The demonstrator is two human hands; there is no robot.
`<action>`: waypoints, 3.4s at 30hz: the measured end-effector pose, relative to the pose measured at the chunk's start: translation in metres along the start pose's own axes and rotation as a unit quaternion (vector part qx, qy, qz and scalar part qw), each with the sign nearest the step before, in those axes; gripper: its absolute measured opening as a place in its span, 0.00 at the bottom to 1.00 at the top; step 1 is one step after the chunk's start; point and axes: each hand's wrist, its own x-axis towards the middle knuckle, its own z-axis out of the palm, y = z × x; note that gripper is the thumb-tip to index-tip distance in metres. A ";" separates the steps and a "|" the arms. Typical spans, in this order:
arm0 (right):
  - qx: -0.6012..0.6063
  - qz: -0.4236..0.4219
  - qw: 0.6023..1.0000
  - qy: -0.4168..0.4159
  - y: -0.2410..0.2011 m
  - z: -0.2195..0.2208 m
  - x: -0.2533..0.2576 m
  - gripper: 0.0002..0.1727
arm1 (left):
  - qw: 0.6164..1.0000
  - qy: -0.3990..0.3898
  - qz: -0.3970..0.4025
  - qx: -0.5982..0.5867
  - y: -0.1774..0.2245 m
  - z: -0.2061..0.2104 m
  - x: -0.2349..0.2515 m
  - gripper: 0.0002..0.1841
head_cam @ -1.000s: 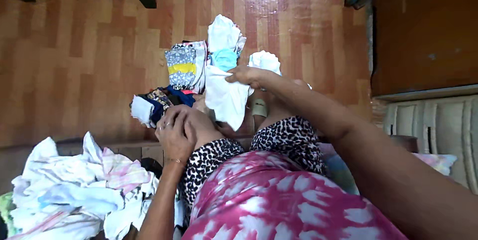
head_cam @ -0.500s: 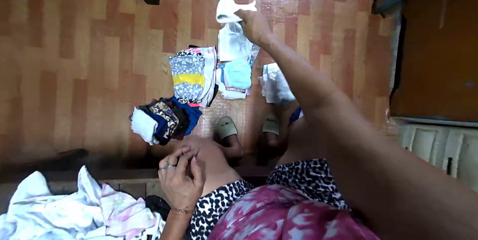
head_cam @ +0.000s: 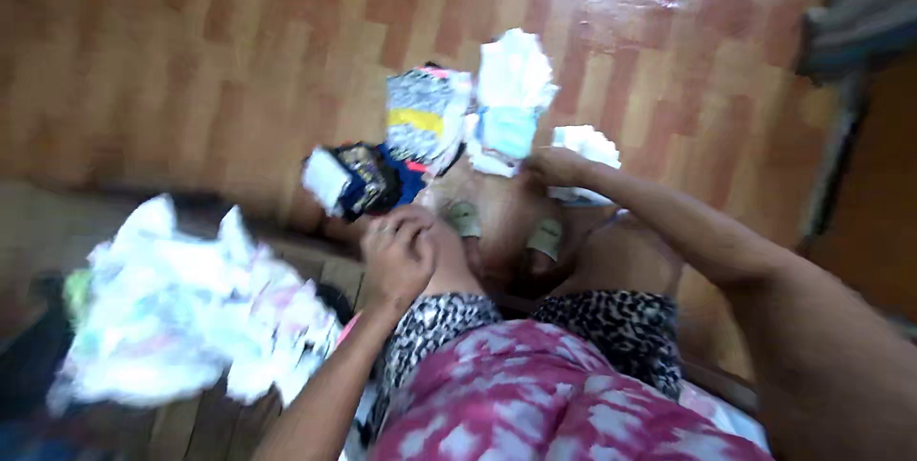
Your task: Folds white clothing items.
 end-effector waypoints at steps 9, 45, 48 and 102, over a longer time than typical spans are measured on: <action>-0.108 0.102 0.967 -0.205 -0.046 0.068 -0.094 0.20 | 0.995 0.042 0.025 -0.085 0.004 0.002 -0.036 0.11; 0.204 -0.009 0.972 0.120 -0.192 0.039 -0.121 0.19 | 0.732 0.319 -0.136 -0.586 -0.122 -0.278 -0.216 0.17; 0.246 -0.194 0.932 0.180 -0.288 0.027 -0.122 0.19 | 0.770 0.214 -0.099 -0.592 -0.067 -0.257 -0.164 0.18; -0.072 -0.250 0.947 0.186 -0.303 -0.197 -0.188 0.17 | 0.951 -0.065 0.227 -0.200 0.113 -0.156 0.042 0.18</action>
